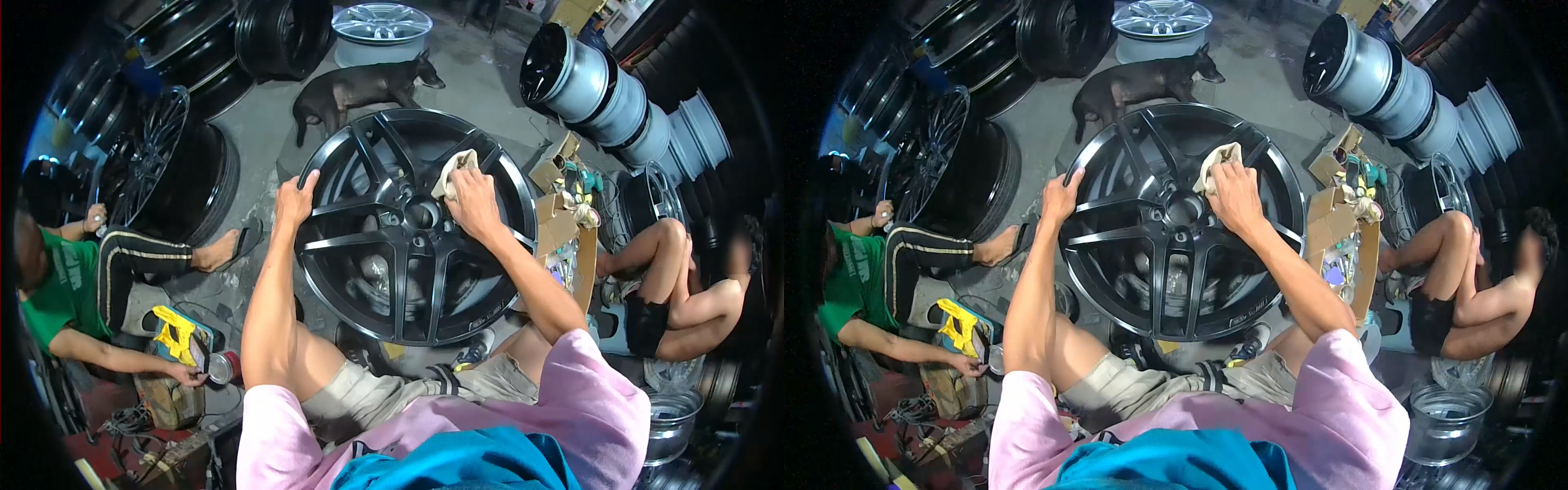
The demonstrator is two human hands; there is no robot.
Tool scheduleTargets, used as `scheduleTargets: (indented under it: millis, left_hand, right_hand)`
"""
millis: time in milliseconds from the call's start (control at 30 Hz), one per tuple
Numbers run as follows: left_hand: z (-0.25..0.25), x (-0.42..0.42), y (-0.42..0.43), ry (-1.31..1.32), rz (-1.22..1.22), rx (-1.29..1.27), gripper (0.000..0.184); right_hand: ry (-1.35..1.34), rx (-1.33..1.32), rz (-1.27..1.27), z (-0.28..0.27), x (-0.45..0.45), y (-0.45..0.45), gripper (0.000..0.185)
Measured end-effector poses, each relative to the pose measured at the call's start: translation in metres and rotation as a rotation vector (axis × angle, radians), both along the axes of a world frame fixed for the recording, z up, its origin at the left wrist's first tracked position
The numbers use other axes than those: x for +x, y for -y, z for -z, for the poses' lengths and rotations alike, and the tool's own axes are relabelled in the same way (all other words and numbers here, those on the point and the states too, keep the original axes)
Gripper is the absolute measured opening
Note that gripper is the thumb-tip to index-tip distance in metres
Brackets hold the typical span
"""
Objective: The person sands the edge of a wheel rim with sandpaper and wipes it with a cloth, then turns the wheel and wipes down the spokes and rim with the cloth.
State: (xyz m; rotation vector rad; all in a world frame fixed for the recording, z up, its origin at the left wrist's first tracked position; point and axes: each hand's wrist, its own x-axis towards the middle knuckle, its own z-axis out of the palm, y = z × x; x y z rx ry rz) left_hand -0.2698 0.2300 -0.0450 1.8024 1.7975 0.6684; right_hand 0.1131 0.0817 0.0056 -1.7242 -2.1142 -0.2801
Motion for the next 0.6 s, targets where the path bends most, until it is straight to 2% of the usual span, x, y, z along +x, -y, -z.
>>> scheduleTargets:
  millis: [33, 133, 167, 200, 267, 333, 367, 433, 467, 533, 600]
  left_hand:
    - [-0.011, 0.002, 0.006, 0.079, -0.008, -0.045, 0.072]
    - [0.023, -0.006, -0.008, 0.082, -0.015, -0.016, 0.078]
    - [-0.020, 0.002, 0.008, 0.125, 0.042, -0.106, 0.091]
    - [0.007, 0.001, 0.000, -0.023, -0.039, 0.049, 0.090]
    - [0.012, 0.000, -0.008, -0.053, -0.004, 0.048, 0.079]
    - [-0.006, 0.001, -0.002, 0.069, 0.040, -0.064, 0.070]
    - [0.000, -0.001, -0.004, 0.025, 0.028, -0.024, 0.067]
    - [-0.009, 0.001, 0.001, 0.040, 0.028, -0.019, 0.065]
    - [-0.009, -0.001, 0.006, 0.065, 0.020, -0.024, 0.064]
    - [0.003, -0.006, 0.002, 0.093, 0.043, -0.010, 0.063]
    - [0.008, -0.004, 0.000, 0.088, 0.035, -0.017, 0.065]
  right_hand:
    - [0.007, -0.036, -0.066, -0.007, 0.004, 0.007, 0.045]
    - [0.093, -0.133, -0.229, -0.033, 0.045, 0.031, 0.051]
    - [0.023, -0.027, -0.198, -0.021, 0.075, 0.030, 0.055]
    - [0.140, -0.054, -0.090, -0.030, 0.101, 0.035, 0.055]
    - [0.181, -0.124, 0.025, -0.029, 0.139, 0.031, 0.055]
    - [0.299, -0.195, -0.079, -0.026, 0.149, 0.010, 0.053]
    - [0.296, -0.194, -0.081, -0.024, 0.148, 0.014, 0.053]
    - [0.509, -0.267, -0.293, -0.012, 0.142, 0.021, 0.045]
    - [0.455, -0.241, -0.451, 0.021, 0.171, 0.022, 0.044]
    - [0.340, -0.858, -0.153, -0.039, 0.147, 0.029, 0.058]
    - [0.378, -1.093, 0.013, -0.083, 0.127, 0.015, 0.058]
